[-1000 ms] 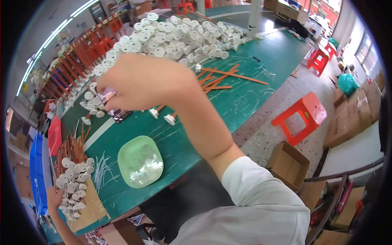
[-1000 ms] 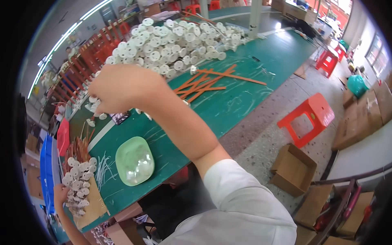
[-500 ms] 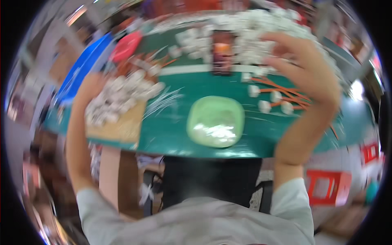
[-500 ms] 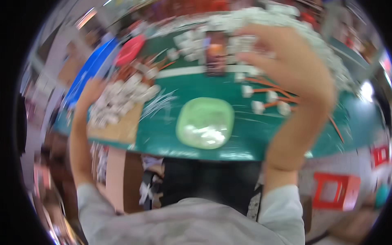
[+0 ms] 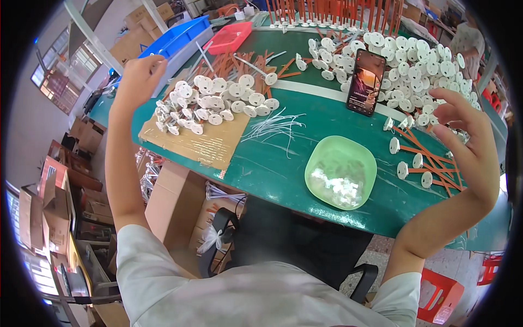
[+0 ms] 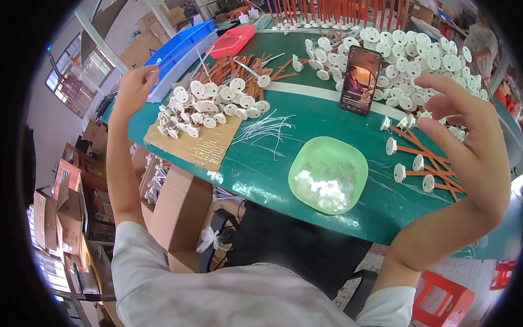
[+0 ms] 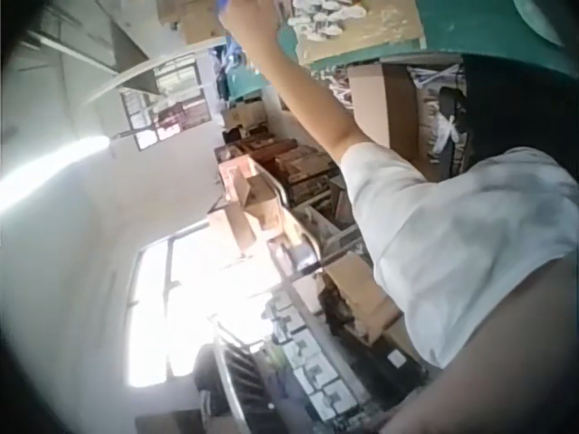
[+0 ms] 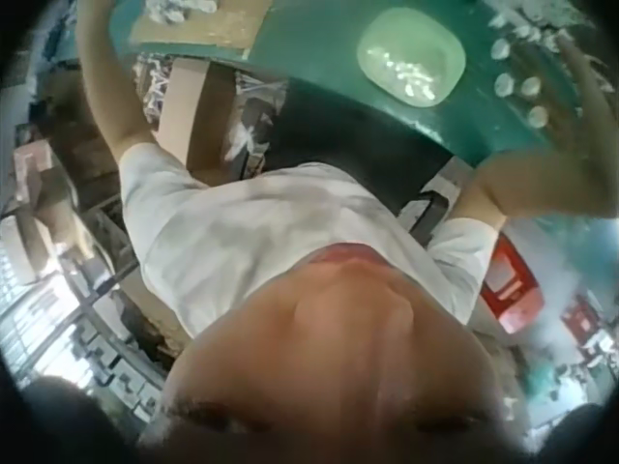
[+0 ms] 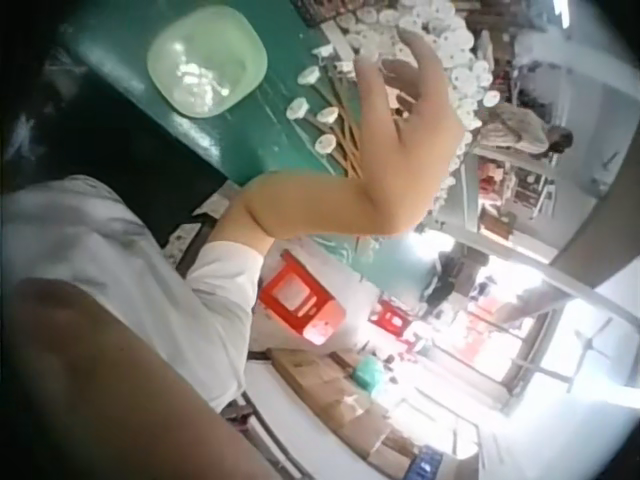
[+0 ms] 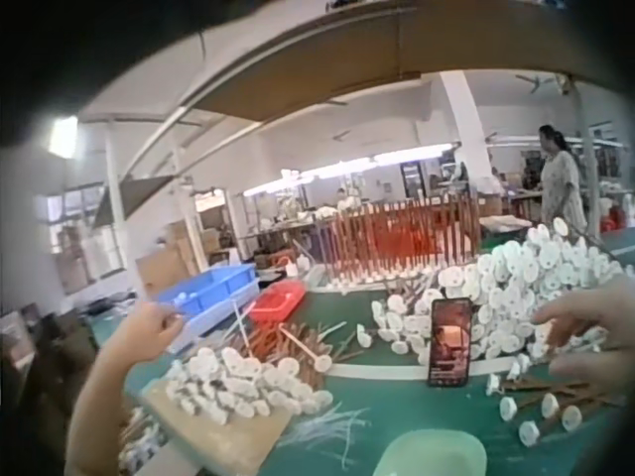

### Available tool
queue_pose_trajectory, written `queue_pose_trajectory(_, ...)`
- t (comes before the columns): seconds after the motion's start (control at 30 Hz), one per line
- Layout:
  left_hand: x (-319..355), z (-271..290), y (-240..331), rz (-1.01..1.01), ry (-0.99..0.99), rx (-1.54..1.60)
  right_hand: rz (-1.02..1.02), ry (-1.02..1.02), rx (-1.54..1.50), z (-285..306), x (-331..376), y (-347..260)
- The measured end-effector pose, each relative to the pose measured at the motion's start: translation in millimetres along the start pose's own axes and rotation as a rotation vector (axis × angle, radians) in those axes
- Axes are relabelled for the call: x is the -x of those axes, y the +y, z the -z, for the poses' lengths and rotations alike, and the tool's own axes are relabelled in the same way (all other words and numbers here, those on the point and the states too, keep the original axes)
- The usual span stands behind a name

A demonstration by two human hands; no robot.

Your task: The person repeatedly picks up a white circular plastic component and a strip of LED lights, then uses a thin orange stick to apply a white substance from a green bowl onto the component. The person then attaches the LED strip to the component and places the assembled unit on the table.

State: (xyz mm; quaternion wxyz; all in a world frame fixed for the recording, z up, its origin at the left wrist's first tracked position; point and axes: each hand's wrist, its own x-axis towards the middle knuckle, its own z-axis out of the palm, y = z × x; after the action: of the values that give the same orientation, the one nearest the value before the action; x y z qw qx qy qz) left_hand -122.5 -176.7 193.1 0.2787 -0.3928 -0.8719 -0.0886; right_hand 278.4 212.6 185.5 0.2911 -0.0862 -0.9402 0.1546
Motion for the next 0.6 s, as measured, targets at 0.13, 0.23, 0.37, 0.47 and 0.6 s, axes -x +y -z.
queue_pose_trajectory(0.13, 4, -11, -5, 0.025, 0.05, -0.096, 0.022, 0.001, 0.02, -2, 1, 0)
queue_pose_trajectory(0.23, 4, -48, -16, 0.116, -0.069, -0.198, 0.029, -0.007, 0.034, -4, -1, -8)
queue_pose_trajectory(0.37, 0, -65, -4, 0.121, -0.068, -0.195, 0.033, -0.008, 0.017, -2, 1, -8)
queue_pose_trajectory(0.47, -7, -67, 39, 0.024, 0.161, 0.018, 0.047, -0.01, 0.047, -2, 2, -9)
queue_pose_trajectory(0.6, -17, -76, 112, -0.178, 0.469, 0.455, 0.076, 0.032, 0.047, -6, -5, -16)
